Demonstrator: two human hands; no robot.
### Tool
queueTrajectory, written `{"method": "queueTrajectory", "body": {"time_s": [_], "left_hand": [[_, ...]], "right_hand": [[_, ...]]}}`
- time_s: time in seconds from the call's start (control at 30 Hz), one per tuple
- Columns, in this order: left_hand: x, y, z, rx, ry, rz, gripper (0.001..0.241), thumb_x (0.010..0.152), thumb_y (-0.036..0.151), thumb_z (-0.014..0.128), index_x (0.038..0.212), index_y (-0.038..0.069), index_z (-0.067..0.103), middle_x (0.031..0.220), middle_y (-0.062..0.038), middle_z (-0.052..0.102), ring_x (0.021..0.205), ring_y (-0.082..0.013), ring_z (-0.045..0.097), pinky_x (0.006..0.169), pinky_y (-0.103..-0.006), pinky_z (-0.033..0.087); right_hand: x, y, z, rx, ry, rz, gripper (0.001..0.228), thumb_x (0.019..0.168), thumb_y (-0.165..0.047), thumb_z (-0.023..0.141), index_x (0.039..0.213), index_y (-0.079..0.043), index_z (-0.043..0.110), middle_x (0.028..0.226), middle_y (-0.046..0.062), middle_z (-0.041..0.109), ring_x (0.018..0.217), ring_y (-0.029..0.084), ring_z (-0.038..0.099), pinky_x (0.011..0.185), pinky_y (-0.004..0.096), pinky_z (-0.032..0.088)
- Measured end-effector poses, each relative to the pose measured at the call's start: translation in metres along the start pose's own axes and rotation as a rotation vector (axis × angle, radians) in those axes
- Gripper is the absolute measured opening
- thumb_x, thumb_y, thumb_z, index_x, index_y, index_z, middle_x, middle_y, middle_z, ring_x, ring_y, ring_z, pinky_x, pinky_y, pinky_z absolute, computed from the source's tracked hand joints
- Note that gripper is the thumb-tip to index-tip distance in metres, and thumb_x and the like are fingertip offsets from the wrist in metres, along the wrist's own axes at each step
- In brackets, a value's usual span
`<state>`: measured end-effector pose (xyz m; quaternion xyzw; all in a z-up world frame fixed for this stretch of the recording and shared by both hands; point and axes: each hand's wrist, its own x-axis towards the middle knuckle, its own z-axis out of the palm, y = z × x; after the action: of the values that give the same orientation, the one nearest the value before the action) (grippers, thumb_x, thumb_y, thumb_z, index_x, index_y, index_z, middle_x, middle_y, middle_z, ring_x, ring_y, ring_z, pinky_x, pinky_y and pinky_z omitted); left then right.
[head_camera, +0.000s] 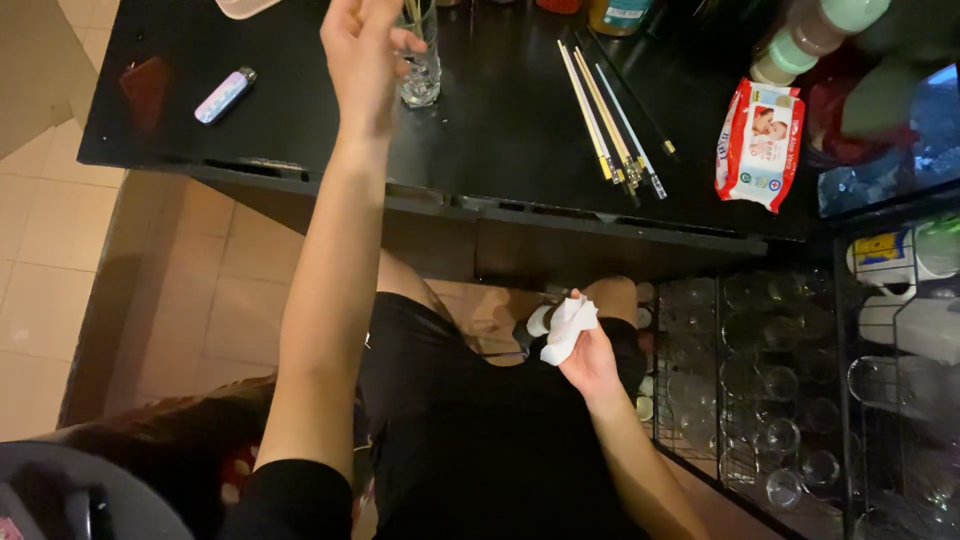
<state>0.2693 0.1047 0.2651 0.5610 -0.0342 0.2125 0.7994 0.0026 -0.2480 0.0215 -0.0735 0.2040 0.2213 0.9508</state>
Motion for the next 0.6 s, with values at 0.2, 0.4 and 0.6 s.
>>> {"method": "queueTrajectory", "body": {"time_s": [0.2, 0.4, 0.6], "left_hand": [[0.006, 0.011, -0.013, 0.150, -0.020, 0.116, 0.015, 0.105, 0.014, 0.061, 0.096, 0.001, 0.063, 0.080, -0.007, 0.067, 0.068, -0.0183, 0.076, 0.054, -0.0271, 0.047], [-0.004, 0.042, 0.002, 0.341, -0.099, -0.236, 0.021, 0.095, 0.020, 0.058, 0.104, 0.005, 0.070, 0.096, -0.005, 0.080, 0.052, -0.0090, 0.064, 0.041, -0.0223, 0.039], [0.005, 0.002, -0.008, 0.127, -0.119, -0.138, 0.029, 0.101, 0.022, 0.062, 0.123, 0.003, 0.064, 0.115, -0.008, 0.077, 0.060, -0.0114, 0.064, 0.049, -0.0229, 0.047]], "right_hand": [[0.005, 0.007, -0.012, -0.069, -0.011, 0.022, 0.029, 0.107, -0.030, 0.054, 0.132, -0.018, 0.064, 0.117, 0.003, 0.071, 0.110, 0.020, 0.067, 0.094, 0.038, 0.055], [0.008, 0.011, -0.010, -0.069, 0.010, 0.033, 0.028, 0.107, -0.029, 0.053, 0.130, -0.019, 0.064, 0.116, 0.002, 0.071, 0.109, 0.020, 0.067, 0.092, 0.038, 0.055], [0.010, 0.012, -0.014, -0.073, -0.032, 0.057, 0.028, 0.109, -0.028, 0.051, 0.132, -0.018, 0.064, 0.117, 0.003, 0.071, 0.108, 0.019, 0.068, 0.093, 0.036, 0.055]]}}
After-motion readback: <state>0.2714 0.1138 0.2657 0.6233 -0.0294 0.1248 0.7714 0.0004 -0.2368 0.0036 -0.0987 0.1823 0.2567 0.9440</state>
